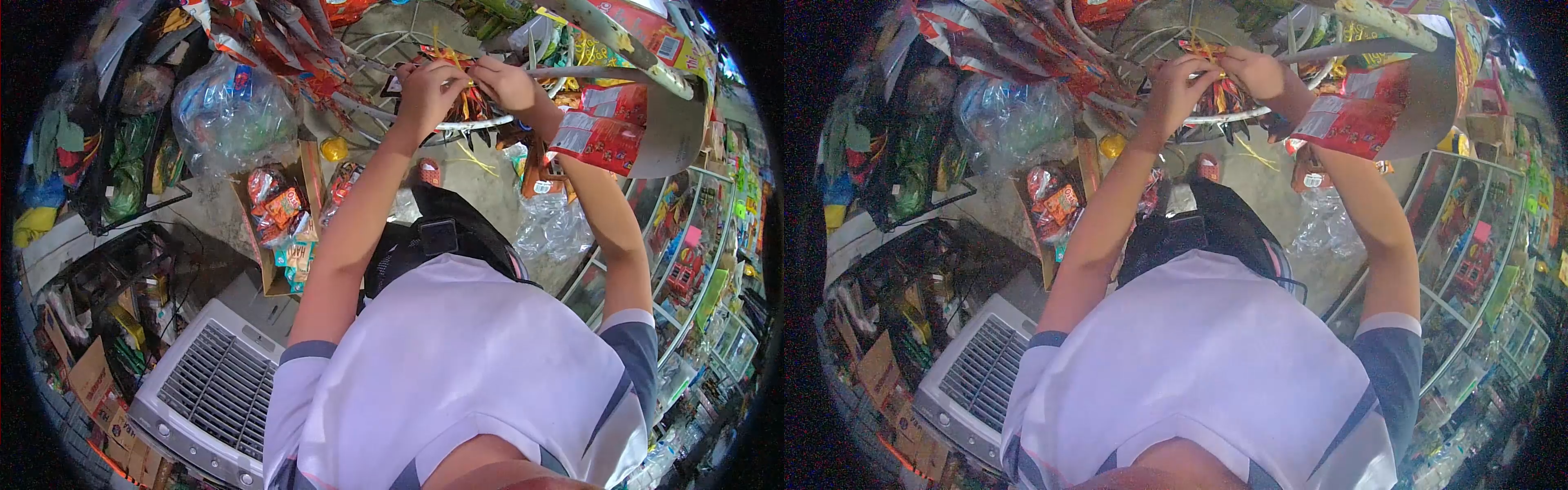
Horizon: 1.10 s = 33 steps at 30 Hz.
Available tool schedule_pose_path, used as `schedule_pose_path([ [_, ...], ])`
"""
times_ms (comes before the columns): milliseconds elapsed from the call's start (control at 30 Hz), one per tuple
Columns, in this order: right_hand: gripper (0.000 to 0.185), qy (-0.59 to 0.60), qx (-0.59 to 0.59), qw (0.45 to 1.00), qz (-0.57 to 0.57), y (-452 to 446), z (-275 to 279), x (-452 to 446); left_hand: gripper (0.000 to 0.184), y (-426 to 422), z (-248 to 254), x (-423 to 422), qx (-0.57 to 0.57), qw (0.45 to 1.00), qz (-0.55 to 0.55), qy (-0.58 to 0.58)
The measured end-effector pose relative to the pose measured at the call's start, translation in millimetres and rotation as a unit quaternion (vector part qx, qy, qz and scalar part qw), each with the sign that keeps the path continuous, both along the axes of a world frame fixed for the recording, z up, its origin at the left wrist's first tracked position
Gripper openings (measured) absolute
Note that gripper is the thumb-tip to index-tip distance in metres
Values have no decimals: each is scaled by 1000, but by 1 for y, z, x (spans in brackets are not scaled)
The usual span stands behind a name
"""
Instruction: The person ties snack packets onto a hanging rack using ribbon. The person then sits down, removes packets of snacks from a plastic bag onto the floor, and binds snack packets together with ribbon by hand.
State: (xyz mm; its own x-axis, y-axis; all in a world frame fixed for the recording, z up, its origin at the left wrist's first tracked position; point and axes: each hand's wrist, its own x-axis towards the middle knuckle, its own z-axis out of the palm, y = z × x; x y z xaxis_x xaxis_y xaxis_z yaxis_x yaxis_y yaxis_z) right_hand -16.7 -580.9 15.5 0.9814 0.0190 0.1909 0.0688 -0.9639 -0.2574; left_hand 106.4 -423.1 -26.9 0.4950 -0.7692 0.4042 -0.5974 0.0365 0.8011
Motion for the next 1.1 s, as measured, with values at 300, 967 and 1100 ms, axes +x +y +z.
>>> schedule_pose_path([
  [300, 12, -102, 175, 963, -178, 28, 13, -2, 15, -7, 13, -20, 19, 988, 119, -95],
  [967, 15, 6, 47, 992, -121, 9, 4, 8, 18, -10, 16, -11, 129, 990, 47, -8],
  [1100, 14, 3, 48, 995, -87, 5, 3, 11, 17, -7, 11, -8, 83, 996, 41, 0],
])
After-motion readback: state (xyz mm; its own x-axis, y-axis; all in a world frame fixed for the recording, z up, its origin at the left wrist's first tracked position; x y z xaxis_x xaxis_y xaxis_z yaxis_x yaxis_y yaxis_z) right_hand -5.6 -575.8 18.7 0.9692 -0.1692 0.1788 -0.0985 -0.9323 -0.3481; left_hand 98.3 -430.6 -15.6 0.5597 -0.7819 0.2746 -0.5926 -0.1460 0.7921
